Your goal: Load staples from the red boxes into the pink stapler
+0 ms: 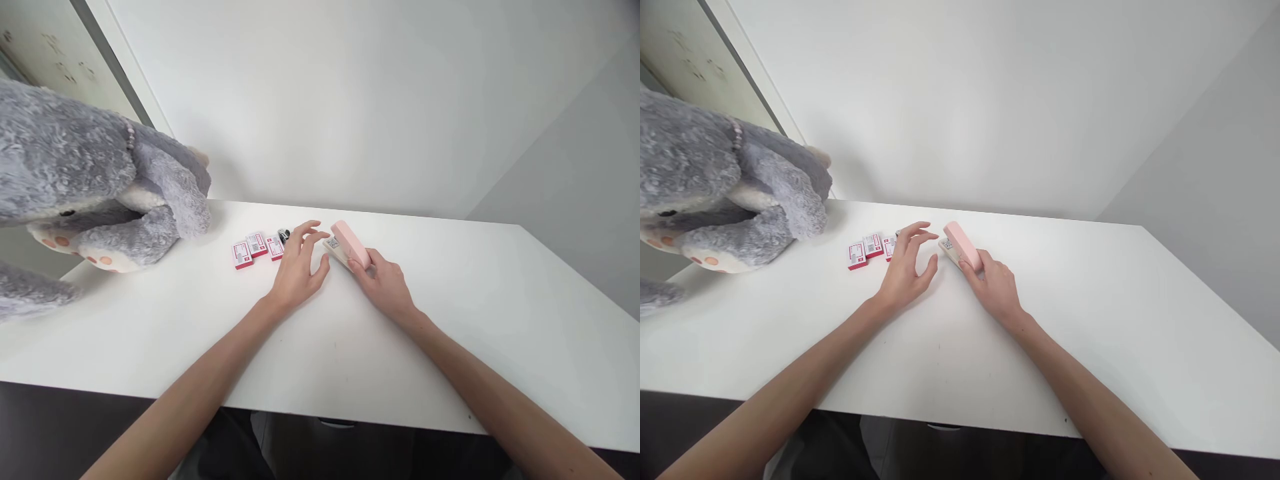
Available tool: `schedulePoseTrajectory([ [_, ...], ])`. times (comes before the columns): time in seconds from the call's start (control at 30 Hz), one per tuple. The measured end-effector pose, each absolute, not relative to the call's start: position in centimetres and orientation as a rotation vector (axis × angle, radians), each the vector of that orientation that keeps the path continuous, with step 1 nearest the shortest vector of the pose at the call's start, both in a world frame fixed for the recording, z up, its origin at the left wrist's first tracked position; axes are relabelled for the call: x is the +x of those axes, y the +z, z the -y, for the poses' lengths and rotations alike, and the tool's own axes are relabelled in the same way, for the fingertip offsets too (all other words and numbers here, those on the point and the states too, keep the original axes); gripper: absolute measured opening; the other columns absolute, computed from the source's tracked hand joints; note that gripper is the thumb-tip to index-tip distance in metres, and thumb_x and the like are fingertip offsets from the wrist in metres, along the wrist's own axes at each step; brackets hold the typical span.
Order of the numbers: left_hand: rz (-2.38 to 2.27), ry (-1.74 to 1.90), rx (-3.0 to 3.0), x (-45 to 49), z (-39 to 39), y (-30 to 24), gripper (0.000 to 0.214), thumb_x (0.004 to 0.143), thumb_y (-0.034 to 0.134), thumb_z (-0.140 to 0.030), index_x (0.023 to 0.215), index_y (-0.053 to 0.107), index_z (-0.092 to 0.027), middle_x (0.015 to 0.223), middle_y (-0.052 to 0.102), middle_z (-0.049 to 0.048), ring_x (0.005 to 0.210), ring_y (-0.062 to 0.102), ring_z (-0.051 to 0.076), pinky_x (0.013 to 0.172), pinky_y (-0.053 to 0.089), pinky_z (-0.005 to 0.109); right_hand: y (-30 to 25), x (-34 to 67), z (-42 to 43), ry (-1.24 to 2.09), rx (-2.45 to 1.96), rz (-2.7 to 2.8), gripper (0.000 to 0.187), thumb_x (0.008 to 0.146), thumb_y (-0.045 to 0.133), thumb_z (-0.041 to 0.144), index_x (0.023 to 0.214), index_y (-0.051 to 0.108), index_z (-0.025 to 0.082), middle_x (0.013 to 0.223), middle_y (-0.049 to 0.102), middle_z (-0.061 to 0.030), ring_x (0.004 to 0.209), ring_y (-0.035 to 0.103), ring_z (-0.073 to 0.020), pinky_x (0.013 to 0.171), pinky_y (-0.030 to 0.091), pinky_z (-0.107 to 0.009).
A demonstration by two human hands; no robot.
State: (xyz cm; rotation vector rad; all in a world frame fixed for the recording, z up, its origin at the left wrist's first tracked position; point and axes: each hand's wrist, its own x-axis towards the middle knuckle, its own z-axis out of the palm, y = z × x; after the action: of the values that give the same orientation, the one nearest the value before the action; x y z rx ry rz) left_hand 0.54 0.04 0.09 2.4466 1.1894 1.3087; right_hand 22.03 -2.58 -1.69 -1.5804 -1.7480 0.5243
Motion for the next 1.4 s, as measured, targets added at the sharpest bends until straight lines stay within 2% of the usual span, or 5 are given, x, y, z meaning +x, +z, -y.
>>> schedulePoseTrajectory([
  [0.47,-0.946,0.834,2.792,1.2,0.5,-0.3,0.053,0.096,0.058,-0.024,0.148,0.055,-0.031,0.165,0.046,0.0056,0.158,0.028,0.034,0.123,0.031,0.058,-1.4,21.3,3.0,0.584,-1.53,1.896,0.032,0.101,0.052,0.057,0.111,0.066,0.03,0.093,0.076,-0.0034,0.094,0.071,-0.03,0.08,0.05,-0.042],
  [0.7,-1.162,0.89,2.717,0.2,-0.6,-0.4,0.053,0.096,0.062,-0.043,0.143,0.052,-0.022,0.166,0.042,0.0114,0.16,0.027,0.033,0.129,0.024,0.054,-2.5,21.8,2.6,0.742,-1.414,1.783,0.055,0.097,0.062,0.056,0.145,0.056,0.03,0.154,0.059,-0.0077,0.146,0.051,-0.0349,0.117,0.039,-0.055],
  [0.87,-1.429,0.89,2.679,-0.3,-1.5,-1.0,0.058,0.103,0.051,-0.036,0.155,0.031,-0.019,0.164,0.045,0.0133,0.162,0.023,0.03,0.132,0.021,0.054,-2.8,21.9,2.4,0.672,-1.516,1.856,0.052,0.102,0.053,0.049,0.15,0.051,0.03,0.157,0.057,-0.0055,0.142,0.054,-0.0337,0.113,0.046,-0.056],
  [1.23,-1.563,1.01,2.678,-1.0,-1.8,-1.5,0.052,0.088,0.045,-0.003,0.138,0.044,-0.015,0.161,0.043,0.0175,0.162,0.019,0.036,0.13,0.021,0.065,-2.9,22.1,2.3,0.634,-1.554,1.901,0.052,0.103,0.05,0.047,0.151,0.049,0.03,0.155,0.058,-0.0064,0.137,0.058,-0.0322,0.105,0.053,-0.053],
  [1.4,-1.231,1.085,2.7,0.1,-0.5,-0.3,0.034,0.094,0.046,-0.01,0.126,0.054,-0.02,0.138,0.063,0.012,0.138,0.056,0.028,0.113,0.048,0.05,-2.8,22.0,2.2,0.595,-1.519,1.935,0.048,0.102,0.051,0.04,0.148,0.052,0.029,0.153,0.06,-0.0055,0.136,0.06,-0.0301,0.111,0.05,-0.051],
])
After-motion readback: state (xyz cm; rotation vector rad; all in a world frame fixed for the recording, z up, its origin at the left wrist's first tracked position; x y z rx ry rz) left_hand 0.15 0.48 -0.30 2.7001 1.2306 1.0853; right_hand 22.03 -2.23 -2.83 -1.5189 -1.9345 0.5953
